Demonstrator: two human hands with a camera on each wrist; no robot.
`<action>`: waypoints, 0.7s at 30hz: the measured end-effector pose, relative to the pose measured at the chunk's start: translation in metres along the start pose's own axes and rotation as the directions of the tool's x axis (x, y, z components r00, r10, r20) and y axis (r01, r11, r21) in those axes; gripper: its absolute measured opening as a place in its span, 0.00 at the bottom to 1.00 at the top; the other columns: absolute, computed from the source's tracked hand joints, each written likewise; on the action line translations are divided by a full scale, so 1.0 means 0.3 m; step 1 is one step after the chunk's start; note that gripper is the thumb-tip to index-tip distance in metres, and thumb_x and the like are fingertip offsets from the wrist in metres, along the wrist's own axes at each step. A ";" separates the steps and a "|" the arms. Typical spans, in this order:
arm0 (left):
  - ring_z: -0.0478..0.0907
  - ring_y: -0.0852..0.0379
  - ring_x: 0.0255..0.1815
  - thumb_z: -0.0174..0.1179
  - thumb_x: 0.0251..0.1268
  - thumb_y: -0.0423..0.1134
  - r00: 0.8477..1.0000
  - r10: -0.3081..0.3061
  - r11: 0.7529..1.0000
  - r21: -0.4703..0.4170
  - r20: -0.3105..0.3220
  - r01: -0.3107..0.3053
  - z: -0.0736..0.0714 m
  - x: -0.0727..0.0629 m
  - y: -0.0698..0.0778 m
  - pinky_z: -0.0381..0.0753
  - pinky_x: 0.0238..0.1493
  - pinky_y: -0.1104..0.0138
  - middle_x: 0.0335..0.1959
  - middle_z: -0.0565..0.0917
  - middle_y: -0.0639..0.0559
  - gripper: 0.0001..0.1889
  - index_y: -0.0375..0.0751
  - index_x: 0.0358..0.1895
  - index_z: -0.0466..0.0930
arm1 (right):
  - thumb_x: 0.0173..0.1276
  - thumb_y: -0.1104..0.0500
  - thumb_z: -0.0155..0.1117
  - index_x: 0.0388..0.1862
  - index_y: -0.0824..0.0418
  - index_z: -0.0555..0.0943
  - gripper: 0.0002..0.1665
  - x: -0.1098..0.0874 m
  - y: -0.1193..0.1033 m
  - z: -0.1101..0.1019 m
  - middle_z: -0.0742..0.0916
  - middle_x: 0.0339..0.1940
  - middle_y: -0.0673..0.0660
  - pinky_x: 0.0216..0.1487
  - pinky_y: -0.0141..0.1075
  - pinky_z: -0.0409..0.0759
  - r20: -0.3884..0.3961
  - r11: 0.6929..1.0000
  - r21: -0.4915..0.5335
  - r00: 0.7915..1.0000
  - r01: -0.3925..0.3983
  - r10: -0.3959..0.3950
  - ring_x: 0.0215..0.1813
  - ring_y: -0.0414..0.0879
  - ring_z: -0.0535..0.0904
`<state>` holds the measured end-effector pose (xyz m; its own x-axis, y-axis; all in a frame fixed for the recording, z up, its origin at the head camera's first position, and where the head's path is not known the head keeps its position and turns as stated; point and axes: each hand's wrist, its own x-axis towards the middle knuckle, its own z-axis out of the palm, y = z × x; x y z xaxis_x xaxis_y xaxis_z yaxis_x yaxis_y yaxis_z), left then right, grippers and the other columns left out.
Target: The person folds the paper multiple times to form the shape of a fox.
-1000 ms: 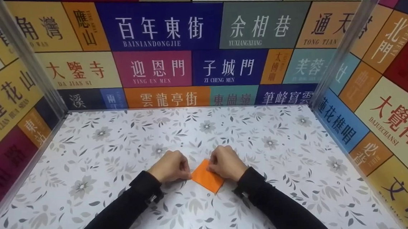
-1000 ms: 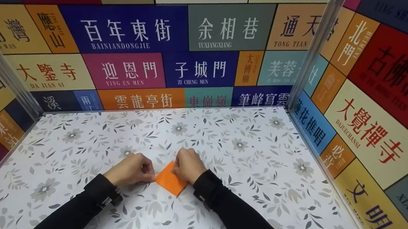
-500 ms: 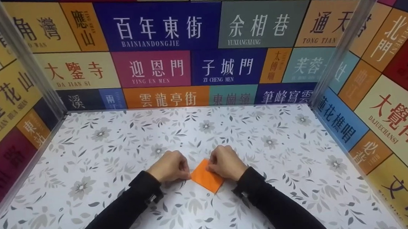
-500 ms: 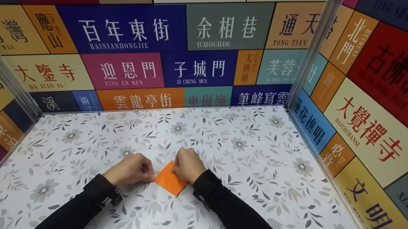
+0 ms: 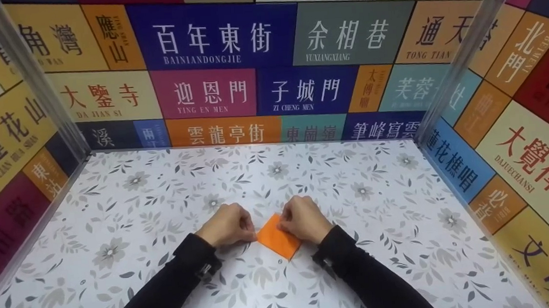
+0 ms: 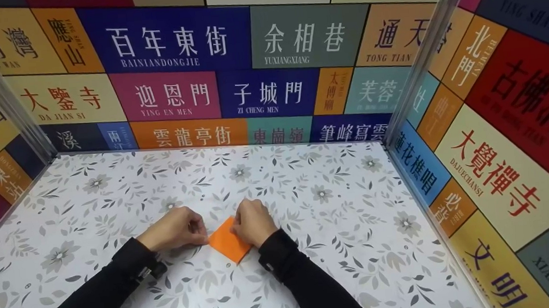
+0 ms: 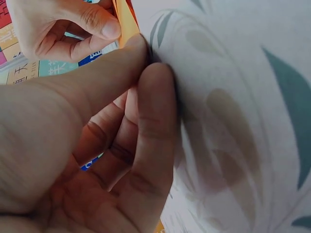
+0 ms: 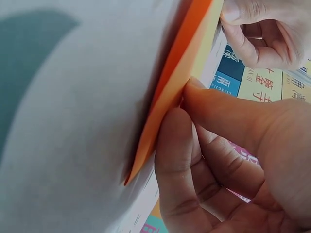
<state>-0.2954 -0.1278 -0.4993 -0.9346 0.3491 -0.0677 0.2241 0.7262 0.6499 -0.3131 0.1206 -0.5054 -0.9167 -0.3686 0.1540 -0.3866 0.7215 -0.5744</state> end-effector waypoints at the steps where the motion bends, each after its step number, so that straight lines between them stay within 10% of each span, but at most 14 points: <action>1: 0.78 0.62 0.26 0.88 0.61 0.35 1.000 0.004 1.000 -0.002 -0.005 -0.004 0.002 -0.001 -0.002 0.78 0.33 0.71 0.24 0.88 0.56 0.09 0.44 0.30 0.94 | 0.64 0.67 0.88 0.25 0.60 0.92 0.12 -0.001 0.001 0.000 0.89 0.22 0.50 0.30 0.30 0.75 -0.005 1.000 -0.003 1.000 0.007 -0.007 0.25 0.39 0.76; 21: 0.80 0.61 0.28 0.88 0.60 0.34 1.000 -0.008 0.998 -0.057 0.008 0.009 0.006 0.011 0.007 0.80 0.36 0.69 0.28 0.91 0.54 0.08 0.46 0.34 0.95 | 0.65 0.66 0.88 0.28 0.59 0.94 0.09 -0.001 0.001 0.005 0.92 0.25 0.51 0.30 0.29 0.77 0.013 0.999 0.035 0.999 -0.038 0.037 0.25 0.39 0.78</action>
<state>-0.2973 -0.1240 -0.4994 -0.9343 0.3475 -0.0791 0.1998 0.6946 0.6911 -0.3128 0.1202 -0.5069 -0.9291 -0.3492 0.1216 -0.3479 0.7140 -0.6075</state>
